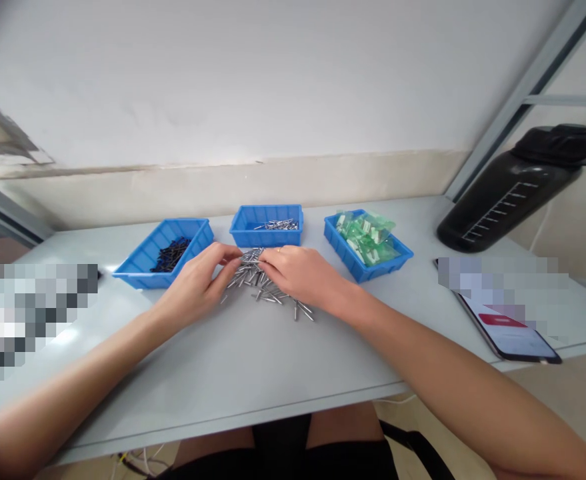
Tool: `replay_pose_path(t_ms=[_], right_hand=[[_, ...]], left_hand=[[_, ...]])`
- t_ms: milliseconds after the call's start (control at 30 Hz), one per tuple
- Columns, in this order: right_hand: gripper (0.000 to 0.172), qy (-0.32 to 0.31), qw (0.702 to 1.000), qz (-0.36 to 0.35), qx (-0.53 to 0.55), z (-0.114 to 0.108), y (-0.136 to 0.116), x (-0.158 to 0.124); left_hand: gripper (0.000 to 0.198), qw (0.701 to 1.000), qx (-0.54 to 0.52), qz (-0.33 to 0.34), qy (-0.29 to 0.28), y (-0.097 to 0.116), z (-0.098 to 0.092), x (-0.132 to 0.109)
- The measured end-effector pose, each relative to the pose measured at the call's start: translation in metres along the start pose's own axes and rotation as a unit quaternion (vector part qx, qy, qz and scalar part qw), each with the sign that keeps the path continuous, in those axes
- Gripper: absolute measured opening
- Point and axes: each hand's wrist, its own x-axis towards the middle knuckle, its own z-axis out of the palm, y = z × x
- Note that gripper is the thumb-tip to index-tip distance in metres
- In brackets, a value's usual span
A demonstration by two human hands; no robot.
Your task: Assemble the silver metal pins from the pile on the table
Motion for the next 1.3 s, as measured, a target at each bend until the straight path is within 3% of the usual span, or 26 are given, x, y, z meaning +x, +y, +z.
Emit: replay_pose_path(t_ms=[367,567,767,1033,1200,1300], right_hand=[[0.025,0.055,0.996,-0.055,0.042,-0.003,-0.006,-0.003],[0.024,0.078,0.995,-0.061,0.031,-0.001,-0.003,-0.003],[0.023,0.025,0.998,-0.064,0.002,0.001,0.001,-0.001],[0.029,-0.018,0.994,-0.104,-0.022,0.003,-0.004,-0.002],[0.021,0.033,0.997,-0.076,-0.002,0.001,-0.002,-0.002],[0.023,0.083,0.994,-0.066,0.03,-0.001,-0.002,-0.003]], left_hand=[[0.017,0.997,-0.014,0.054,-0.051,0.001,0.002,-0.001],[0.013,0.998,-0.043,0.04,0.014,0.002,0.0,0.001],[0.007,0.995,-0.077,0.027,0.056,0.008,-0.005,0.002],[0.008,0.992,-0.107,0.066,0.024,0.013,-0.004,0.001],[0.011,0.994,-0.101,-0.004,0.037,0.014,-0.006,0.0],[0.008,0.996,-0.086,-0.007,0.034,0.011,-0.004,0.0]])
